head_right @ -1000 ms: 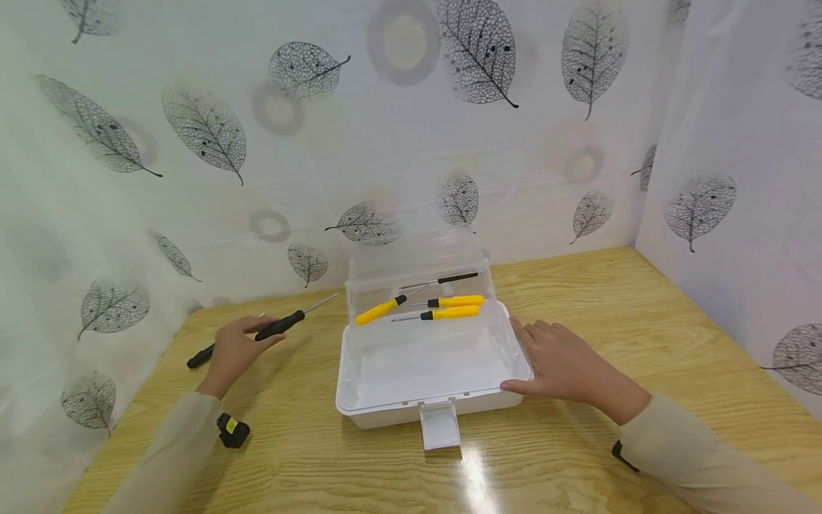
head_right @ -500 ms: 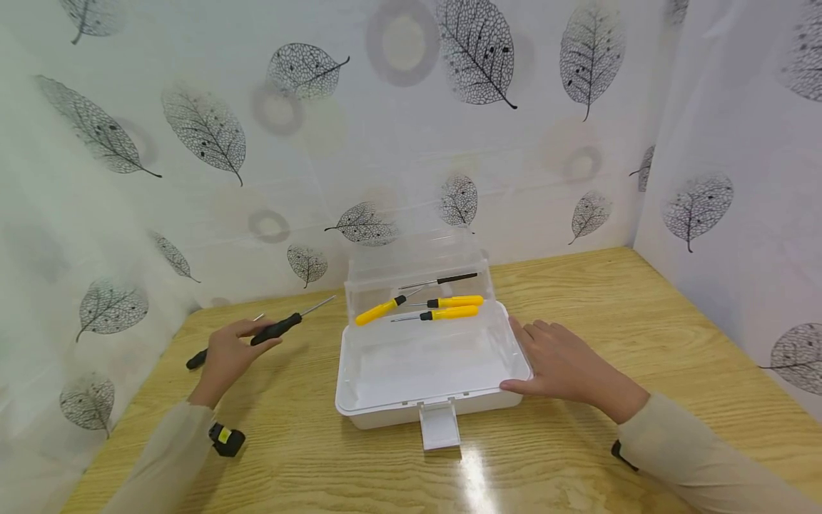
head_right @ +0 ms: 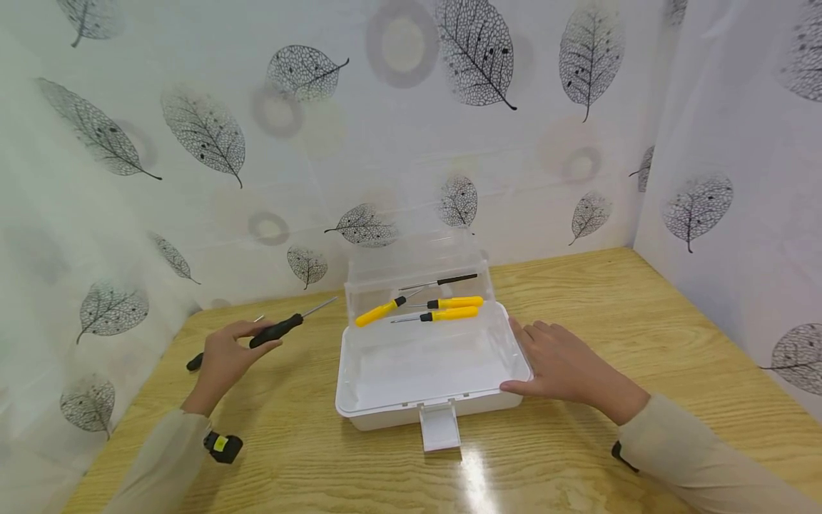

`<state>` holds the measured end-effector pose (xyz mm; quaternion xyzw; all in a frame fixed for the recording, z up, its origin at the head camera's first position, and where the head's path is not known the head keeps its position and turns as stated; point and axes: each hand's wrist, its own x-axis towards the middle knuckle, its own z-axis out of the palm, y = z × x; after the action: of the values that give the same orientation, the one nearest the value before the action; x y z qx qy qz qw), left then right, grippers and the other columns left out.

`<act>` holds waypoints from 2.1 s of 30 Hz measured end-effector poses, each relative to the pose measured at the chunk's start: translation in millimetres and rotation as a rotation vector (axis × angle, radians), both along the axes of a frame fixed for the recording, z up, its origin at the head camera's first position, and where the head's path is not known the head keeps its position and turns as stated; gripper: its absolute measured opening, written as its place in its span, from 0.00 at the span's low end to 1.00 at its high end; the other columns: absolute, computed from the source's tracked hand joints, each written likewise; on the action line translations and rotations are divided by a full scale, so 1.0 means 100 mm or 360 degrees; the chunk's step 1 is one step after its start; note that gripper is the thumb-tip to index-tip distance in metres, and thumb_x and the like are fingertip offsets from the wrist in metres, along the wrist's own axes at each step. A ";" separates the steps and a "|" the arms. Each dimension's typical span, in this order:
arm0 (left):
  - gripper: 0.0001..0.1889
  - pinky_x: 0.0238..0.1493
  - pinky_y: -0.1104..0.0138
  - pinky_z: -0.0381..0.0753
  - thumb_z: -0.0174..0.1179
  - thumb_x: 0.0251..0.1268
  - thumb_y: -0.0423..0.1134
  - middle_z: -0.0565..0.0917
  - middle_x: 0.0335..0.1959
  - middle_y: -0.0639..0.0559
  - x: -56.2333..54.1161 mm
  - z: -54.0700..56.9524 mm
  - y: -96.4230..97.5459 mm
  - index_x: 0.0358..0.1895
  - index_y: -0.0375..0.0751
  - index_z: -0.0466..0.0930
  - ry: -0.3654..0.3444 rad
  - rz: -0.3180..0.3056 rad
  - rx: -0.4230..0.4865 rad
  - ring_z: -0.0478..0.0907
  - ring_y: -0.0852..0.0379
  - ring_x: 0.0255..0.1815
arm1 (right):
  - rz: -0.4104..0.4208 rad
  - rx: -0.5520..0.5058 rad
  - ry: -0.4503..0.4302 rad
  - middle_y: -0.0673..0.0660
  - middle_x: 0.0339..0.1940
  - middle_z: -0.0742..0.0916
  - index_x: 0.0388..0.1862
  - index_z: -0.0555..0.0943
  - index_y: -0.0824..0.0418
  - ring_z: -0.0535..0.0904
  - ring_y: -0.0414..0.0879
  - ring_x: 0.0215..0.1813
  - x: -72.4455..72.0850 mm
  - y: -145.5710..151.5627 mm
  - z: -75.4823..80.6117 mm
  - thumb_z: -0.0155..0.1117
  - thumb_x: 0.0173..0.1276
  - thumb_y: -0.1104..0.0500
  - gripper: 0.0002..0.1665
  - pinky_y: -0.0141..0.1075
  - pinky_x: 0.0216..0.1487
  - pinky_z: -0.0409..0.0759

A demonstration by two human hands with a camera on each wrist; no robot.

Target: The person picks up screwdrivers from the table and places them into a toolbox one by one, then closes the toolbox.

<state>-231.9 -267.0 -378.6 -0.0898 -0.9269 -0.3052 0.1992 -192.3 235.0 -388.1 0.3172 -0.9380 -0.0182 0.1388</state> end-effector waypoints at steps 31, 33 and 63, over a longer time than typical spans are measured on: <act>0.20 0.40 0.54 0.82 0.76 0.39 0.36 0.87 0.36 0.45 0.10 0.26 0.32 0.41 0.39 0.86 0.0347 -0.0201 -0.0131 0.83 0.48 0.38 | 0.0019 -0.0014 0.0048 0.60 0.36 0.83 0.60 0.68 0.78 0.78 0.50 0.37 0.00 0.00 -0.02 0.58 0.53 0.26 0.59 0.43 0.40 0.78; 0.19 0.39 0.54 0.82 0.76 0.39 0.36 0.87 0.35 0.45 0.09 0.27 0.35 0.41 0.39 0.86 0.0367 -0.0227 -0.0131 0.83 0.48 0.37 | 0.0016 -0.0011 0.0047 0.60 0.36 0.83 0.60 0.68 0.77 0.78 0.50 0.37 0.00 0.00 -0.03 0.58 0.53 0.27 0.58 0.43 0.40 0.78; 0.16 0.36 0.61 0.80 0.75 0.41 0.37 0.87 0.33 0.48 -0.04 0.40 0.79 0.39 0.40 0.87 0.0367 -0.0529 -0.0199 0.81 0.55 0.32 | 0.0013 -0.0004 0.0020 0.61 0.36 0.83 0.61 0.67 0.78 0.77 0.49 0.37 -0.02 0.00 -0.03 0.60 0.53 0.28 0.58 0.43 0.39 0.78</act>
<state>-235.9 -188.0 -338.2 -0.2878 -0.8875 -0.2635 0.2449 -193.9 235.2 -390.8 0.3208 -0.9358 -0.0184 0.1452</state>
